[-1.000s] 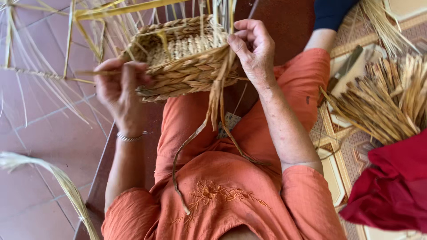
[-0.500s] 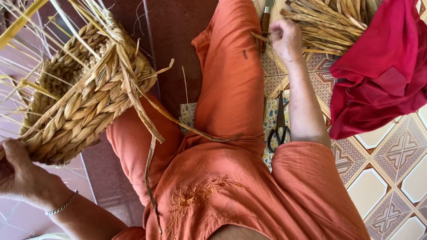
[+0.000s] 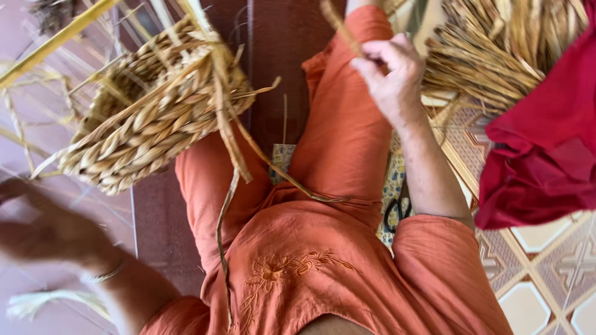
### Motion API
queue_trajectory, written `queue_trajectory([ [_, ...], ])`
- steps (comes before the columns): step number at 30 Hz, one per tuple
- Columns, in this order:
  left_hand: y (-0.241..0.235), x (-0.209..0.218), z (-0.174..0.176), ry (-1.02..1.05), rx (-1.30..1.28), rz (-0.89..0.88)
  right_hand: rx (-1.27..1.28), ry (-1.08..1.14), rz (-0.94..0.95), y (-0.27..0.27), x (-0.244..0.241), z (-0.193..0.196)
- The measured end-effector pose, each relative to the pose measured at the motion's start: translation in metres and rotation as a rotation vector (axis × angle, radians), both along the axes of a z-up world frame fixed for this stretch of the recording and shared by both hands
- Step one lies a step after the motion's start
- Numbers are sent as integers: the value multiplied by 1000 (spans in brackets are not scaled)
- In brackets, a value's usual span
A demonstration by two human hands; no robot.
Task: The person weaves a basket by hand, interlacing dried palm fibers through a metal frame. They repeatedly pull and tighten the fibers to form the basket's side walls, occasionally adjusting the frame and trimming excess material.
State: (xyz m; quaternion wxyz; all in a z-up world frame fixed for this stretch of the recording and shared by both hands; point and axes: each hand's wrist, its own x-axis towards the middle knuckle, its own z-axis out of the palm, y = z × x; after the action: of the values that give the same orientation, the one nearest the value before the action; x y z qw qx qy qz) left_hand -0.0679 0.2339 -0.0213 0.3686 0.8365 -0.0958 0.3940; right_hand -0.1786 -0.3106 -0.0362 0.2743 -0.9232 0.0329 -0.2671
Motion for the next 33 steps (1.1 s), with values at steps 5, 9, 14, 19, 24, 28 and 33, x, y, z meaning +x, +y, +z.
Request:
queue_trajectory([
  [5, -119, -31, 44, 642, -230, -916, -235, -237, 448, 144, 44, 63],
  [9, -134, -25, 74, 676, -576, -861, -218, -251, 501, 194, 59, 70],
  [14, -72, -13, 74, 497, -791, -604, -30, 50, 500, 158, 60, 78],
  [19, -11, -21, 46, 440, -1012, -483, -29, 125, 416, 129, 48, 98],
  [24, 33, -25, 26, 298, -596, -326, -85, -59, 428, 151, 39, 118],
  [28, 36, -36, 61, 75, -100, 187, -4, -128, 621, 189, 19, 136],
  [33, -37, -74, 113, 311, 37, -797, 262, -205, 931, 245, 5, 139],
])
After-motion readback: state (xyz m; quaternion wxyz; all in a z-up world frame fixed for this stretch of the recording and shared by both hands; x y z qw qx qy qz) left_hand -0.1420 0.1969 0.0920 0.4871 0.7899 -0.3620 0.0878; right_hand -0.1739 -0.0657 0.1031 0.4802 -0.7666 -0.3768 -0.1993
